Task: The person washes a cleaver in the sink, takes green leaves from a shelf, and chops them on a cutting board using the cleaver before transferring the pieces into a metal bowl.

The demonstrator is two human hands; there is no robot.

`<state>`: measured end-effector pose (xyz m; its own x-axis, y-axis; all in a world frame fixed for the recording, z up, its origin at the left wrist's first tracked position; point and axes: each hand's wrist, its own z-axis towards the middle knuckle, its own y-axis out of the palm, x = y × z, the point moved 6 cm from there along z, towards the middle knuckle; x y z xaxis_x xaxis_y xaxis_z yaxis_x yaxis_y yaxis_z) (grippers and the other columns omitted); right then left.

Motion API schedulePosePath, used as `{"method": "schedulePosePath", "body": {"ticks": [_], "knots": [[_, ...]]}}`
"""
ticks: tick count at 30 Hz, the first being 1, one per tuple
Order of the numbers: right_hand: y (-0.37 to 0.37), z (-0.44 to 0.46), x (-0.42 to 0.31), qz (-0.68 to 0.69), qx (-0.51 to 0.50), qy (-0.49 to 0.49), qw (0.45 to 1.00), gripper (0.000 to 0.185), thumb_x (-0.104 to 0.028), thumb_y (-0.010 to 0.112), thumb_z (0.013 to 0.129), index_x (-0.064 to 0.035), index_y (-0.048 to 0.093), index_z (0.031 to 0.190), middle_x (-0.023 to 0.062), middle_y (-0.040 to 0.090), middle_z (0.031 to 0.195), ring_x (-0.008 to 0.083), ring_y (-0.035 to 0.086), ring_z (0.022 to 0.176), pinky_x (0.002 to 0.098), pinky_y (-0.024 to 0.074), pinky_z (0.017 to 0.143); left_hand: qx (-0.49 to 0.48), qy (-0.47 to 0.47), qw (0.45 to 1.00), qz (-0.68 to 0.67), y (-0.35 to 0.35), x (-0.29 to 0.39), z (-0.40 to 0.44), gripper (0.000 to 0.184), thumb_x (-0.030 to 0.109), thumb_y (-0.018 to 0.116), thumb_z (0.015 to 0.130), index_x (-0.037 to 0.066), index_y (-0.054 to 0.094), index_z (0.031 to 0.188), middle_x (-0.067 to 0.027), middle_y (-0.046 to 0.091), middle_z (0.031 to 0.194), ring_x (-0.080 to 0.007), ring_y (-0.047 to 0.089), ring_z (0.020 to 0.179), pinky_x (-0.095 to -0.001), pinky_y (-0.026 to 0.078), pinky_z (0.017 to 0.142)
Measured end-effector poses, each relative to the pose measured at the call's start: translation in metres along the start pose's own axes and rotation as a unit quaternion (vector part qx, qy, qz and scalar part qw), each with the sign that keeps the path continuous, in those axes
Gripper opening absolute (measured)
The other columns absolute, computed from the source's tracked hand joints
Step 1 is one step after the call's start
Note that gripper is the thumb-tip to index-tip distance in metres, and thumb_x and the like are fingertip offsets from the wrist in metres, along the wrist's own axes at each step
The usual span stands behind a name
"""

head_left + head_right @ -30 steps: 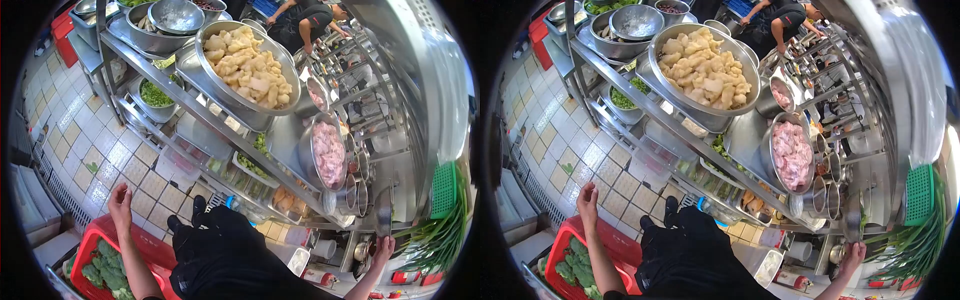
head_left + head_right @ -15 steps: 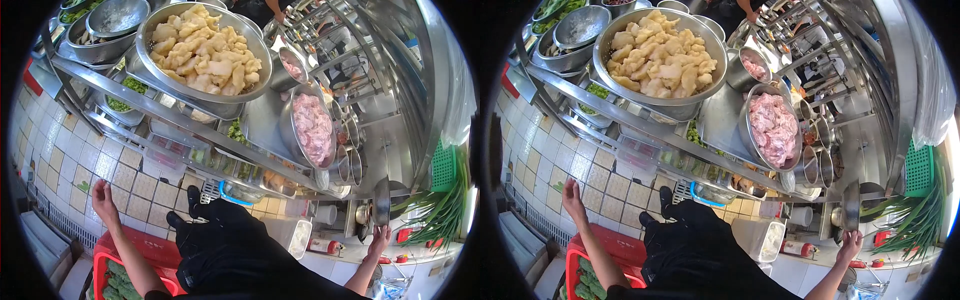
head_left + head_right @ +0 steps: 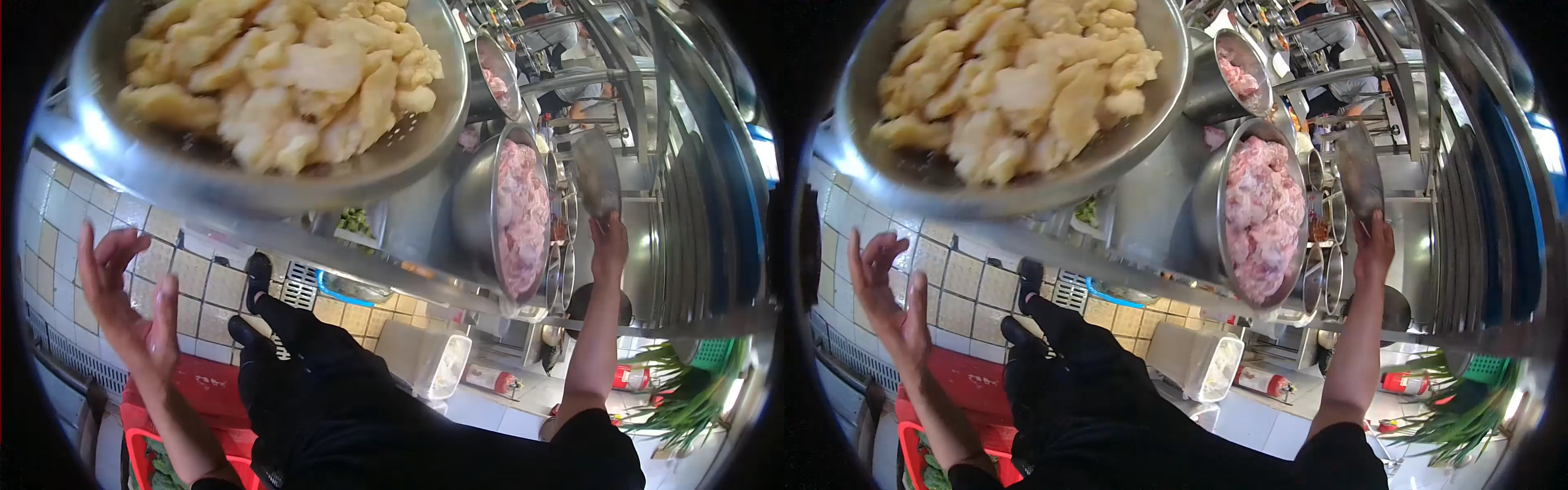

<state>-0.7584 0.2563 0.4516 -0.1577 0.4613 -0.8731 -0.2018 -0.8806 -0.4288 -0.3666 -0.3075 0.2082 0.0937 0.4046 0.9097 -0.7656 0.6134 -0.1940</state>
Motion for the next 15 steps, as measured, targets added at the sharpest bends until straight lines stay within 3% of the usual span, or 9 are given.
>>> {"method": "schedulePosePath", "body": {"ticks": [1,3,7,15], "knots": [[0.011,0.020,0.005,-0.014,0.007,-0.008,1.000,0.035,-0.027,0.069,0.095,-0.0011,0.055,0.114,0.0125,0.060,0.119,0.0220,0.061,0.109,0.0390,0.0560,0.095,-0.016,-0.009,1.000,0.009,0.001,-0.006,-0.001,0.076,0.002,0.063,0.089,0.000,0.023,0.154,-0.0192,0.051,0.136,-0.0286,0.054,0.122,-0.0410,0.037,0.109],[0.024,0.058,0.021,-0.045,0.021,0.019,0.999,0.045,-0.034,0.065,0.098,0.0036,0.053,0.120,0.0153,0.057,0.123,0.0243,0.059,0.111,0.0396,0.0536,0.098,0.054,-0.045,0.994,0.082,-0.008,-0.029,-0.021,0.079,0.007,0.067,0.091,0.000,0.021,0.155,-0.0215,0.047,0.142,-0.0313,0.048,0.131,-0.0397,0.034,0.112],[0.041,0.114,0.047,-0.018,0.023,0.019,0.999,0.034,-0.027,0.073,0.093,-0.0005,0.059,0.108,0.0094,0.066,0.103,0.0205,0.066,0.093,0.0379,0.0582,0.087,0.071,-0.046,0.987,0.140,0.000,-0.037,-0.032,0.078,0.008,0.066,0.091,0.000,0.021,0.155,-0.0212,0.047,0.140,-0.0307,0.048,0.129,-0.0394,0.035,0.110],[0.090,0.190,0.085,-0.041,0.098,0.046,0.993,0.042,-0.021,0.083,0.084,0.0030,0.058,0.107,0.0101,0.064,0.106,0.0199,0.063,0.097,0.0339,0.0588,0.081,0.026,-0.042,0.983,0.178,0.053,-0.034,0.010,0.075,0.011,0.065,0.092,0.000,0.023,0.153,-0.0206,0.049,0.136,-0.0297,0.049,0.124,-0.0389,0.037,0.106]]}}
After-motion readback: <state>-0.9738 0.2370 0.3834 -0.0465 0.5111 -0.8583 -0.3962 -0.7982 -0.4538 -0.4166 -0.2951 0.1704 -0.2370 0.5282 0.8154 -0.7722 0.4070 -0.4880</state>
